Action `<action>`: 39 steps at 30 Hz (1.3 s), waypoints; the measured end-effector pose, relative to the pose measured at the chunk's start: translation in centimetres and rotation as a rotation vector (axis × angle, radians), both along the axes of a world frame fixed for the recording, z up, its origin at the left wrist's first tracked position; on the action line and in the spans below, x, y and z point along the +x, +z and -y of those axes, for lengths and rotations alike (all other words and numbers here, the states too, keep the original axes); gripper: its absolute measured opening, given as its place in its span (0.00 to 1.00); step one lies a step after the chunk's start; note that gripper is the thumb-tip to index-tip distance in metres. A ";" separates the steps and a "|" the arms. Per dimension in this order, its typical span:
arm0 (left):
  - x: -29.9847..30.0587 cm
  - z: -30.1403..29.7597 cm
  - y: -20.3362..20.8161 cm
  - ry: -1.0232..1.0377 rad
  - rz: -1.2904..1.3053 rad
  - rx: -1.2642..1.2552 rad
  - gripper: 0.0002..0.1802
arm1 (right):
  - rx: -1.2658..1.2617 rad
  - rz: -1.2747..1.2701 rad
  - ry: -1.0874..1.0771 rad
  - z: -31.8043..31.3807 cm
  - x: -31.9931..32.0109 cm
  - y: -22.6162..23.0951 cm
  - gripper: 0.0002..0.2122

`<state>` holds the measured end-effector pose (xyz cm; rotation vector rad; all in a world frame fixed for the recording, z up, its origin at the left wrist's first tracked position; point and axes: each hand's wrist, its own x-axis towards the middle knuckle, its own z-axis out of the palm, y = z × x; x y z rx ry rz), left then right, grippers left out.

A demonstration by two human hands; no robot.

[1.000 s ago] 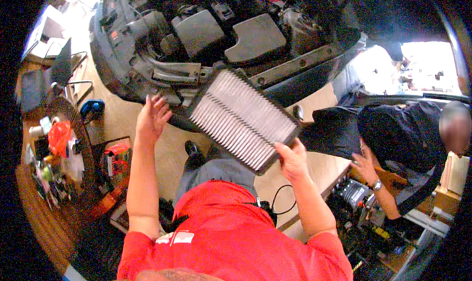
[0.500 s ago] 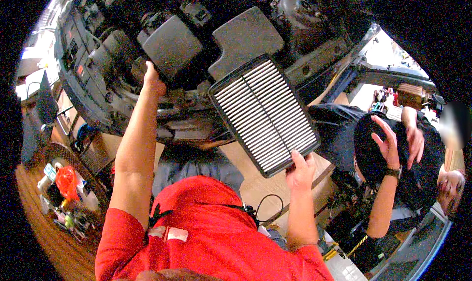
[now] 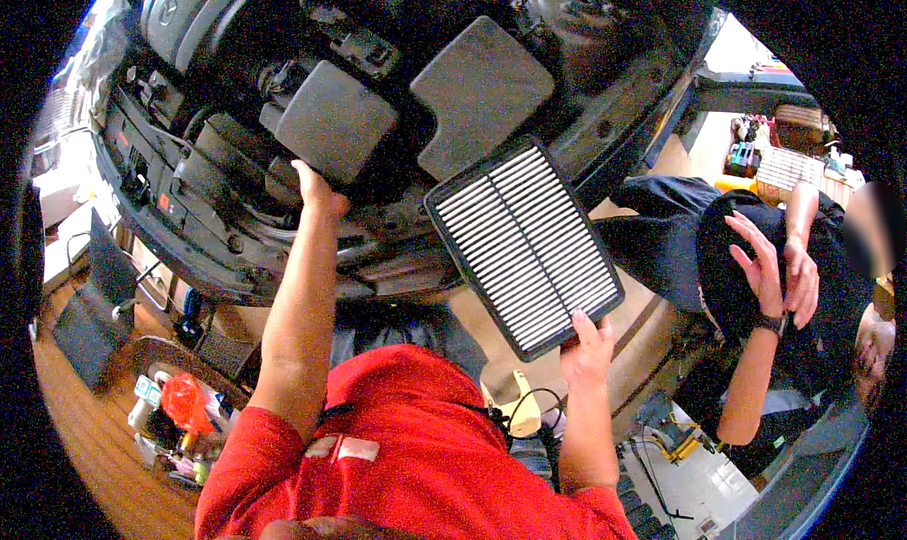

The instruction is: The person pours engine oil into a car's engine and checks the oil level using the dipstick. They then remove the air filter housing, take out the old air filter, and replace it with a new one before reassembling the housing.

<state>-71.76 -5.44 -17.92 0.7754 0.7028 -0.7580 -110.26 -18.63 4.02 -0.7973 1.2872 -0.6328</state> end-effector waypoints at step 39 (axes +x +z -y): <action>4.1 -4.1 16.5 -0.150 -0.202 0.068 0.42 | -0.281 -0.433 0.211 -6.6 33.3 -24.0 0.12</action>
